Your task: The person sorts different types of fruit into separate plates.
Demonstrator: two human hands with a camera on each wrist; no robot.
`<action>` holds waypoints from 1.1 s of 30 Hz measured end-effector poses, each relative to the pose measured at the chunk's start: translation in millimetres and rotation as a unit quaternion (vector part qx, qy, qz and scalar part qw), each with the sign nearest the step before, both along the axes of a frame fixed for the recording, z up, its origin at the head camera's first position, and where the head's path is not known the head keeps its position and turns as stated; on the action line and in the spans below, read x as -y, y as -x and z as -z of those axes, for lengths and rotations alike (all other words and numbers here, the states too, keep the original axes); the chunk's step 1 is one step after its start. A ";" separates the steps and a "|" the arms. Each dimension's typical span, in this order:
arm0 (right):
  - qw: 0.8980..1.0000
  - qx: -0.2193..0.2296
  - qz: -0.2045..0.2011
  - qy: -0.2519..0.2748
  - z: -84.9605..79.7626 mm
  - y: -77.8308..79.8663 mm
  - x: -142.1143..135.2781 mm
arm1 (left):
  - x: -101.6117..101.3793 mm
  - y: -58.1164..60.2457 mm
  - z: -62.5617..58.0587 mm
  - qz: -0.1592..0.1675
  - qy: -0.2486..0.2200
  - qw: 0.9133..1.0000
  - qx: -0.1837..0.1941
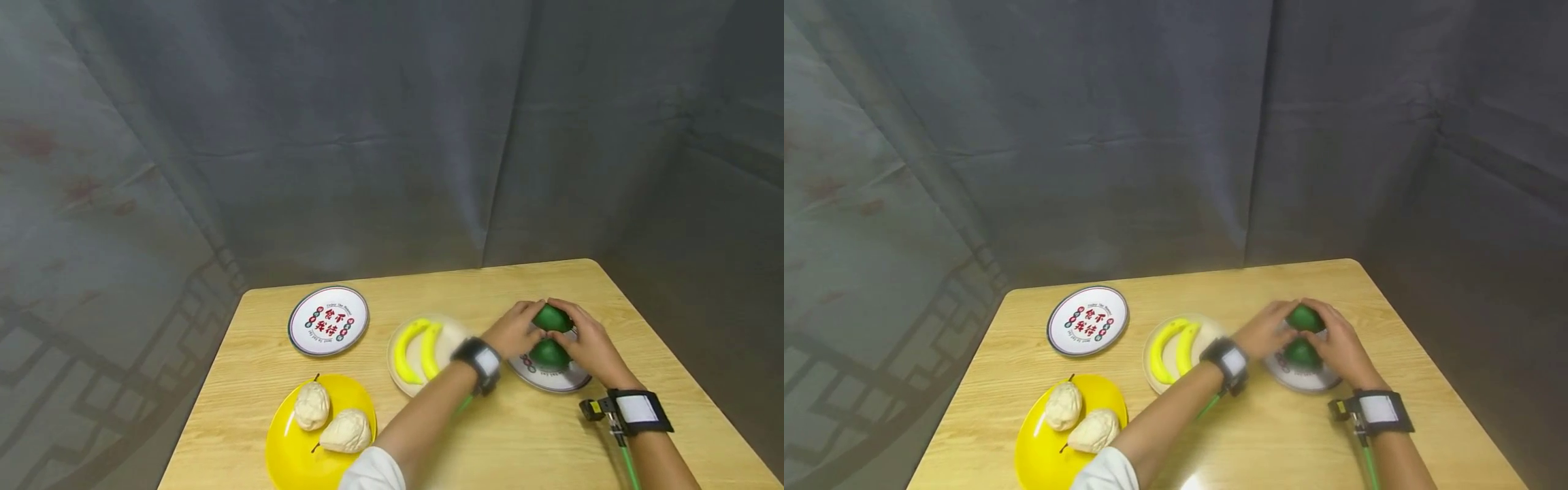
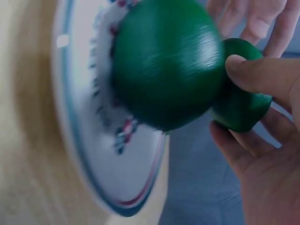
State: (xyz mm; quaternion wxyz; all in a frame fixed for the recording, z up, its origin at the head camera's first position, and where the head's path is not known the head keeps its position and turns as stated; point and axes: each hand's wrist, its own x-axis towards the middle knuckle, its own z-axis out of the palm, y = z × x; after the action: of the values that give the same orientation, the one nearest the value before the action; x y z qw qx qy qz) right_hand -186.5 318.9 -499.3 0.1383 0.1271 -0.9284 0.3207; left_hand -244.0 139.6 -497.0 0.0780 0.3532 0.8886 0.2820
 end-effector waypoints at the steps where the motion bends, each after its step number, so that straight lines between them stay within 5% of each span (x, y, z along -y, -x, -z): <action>1: 1.000 0.007 -0.003 0.002 2.9 0.2 -2.1 | -1.8 0.2 3.5 -0.002 0.004 1.000 0.011; 8: 0.997 0.070 -0.010 0.014 11.6 0.4 -9.0 | -2.7 -0.1 20.4 -0.012 0.037 0.998 0.053; 16: 0.993 0.113 0.006 0.028 10.0 0.5 -9.4 | -0.1 -3.2 17.4 -0.004 0.042 0.998 0.052; 26: 0.995 0.101 0.008 0.024 7.4 2.4 -6.5 | 7.4 -0.8 17.2 -0.008 0.033 0.998 0.051; 33: 0.997 0.071 0.015 0.006 -6.3 2.6 3.0 | 33.4 4.3 6.7 -0.003 0.029 1.000 0.000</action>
State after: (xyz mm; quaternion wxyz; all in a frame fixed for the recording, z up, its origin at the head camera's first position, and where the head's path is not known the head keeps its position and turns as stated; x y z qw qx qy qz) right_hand -189.2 315.8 -493.0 0.0781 0.0890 -0.9356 0.3327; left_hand -248.3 106.2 -503.7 0.0873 0.3480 0.8974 0.2568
